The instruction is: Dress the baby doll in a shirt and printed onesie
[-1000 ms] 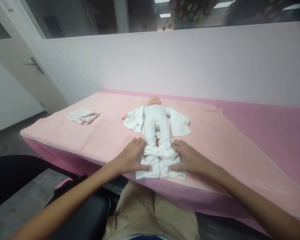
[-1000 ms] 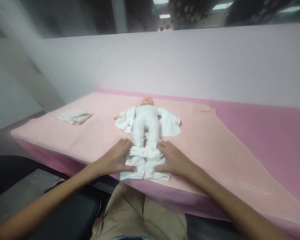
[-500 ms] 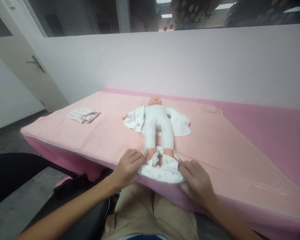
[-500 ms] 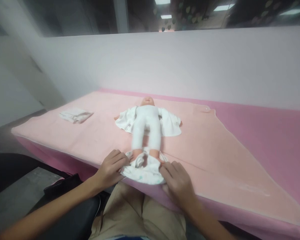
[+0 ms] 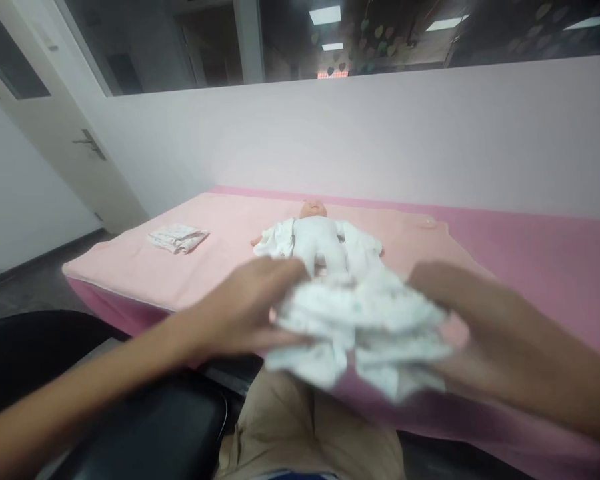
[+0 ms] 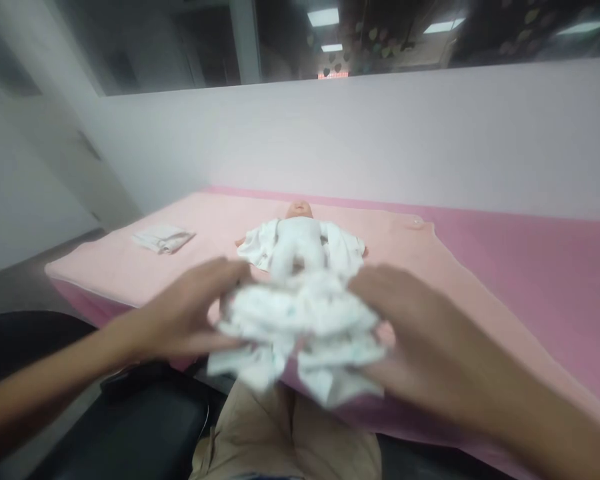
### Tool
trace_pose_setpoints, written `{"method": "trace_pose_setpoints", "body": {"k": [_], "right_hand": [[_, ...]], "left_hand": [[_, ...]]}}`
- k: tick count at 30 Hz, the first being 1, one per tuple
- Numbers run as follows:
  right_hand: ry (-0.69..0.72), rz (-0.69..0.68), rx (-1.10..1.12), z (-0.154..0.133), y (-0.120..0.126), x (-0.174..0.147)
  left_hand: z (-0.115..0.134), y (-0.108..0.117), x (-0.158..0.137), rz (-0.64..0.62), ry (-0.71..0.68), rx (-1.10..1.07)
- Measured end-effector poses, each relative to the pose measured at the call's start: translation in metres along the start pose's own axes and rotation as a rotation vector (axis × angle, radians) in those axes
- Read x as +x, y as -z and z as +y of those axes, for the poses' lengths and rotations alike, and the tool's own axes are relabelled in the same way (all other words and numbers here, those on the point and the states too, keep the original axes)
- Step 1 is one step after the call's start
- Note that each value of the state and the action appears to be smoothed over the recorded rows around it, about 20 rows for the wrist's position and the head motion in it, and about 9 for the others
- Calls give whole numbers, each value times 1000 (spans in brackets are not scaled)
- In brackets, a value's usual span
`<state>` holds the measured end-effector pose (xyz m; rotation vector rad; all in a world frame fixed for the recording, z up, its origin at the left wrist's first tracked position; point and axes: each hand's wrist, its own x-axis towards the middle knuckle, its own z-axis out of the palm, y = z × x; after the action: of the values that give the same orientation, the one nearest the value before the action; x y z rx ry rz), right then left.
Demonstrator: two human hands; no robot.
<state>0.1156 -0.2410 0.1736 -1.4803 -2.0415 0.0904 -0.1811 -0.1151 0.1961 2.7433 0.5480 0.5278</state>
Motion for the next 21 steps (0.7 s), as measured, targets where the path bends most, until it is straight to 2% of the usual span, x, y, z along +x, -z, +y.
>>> {"method": "trace_pose_setpoints", "body": {"k": [2, 5, 8, 14, 18, 21], "right_hand": [[-33, -69, -103, 13, 31, 42], [50, -242, -288, 33, 72, 97], [48, -257, -389, 41, 97, 133], [-15, 105, -522, 33, 106, 161], [-146, 231, -512, 33, 107, 168], [-172, 224, -544, 35, 110, 173]], "left_hand": [[-12, 28, 37, 40, 43, 70], [-27, 64, 83, 12, 67, 108], [-38, 91, 110, 5, 59, 151], [-54, 121, 141, 173, 4, 259], [-58, 135, 153, 270, 45, 327], [-54, 139, 160, 284, 83, 365]]}}
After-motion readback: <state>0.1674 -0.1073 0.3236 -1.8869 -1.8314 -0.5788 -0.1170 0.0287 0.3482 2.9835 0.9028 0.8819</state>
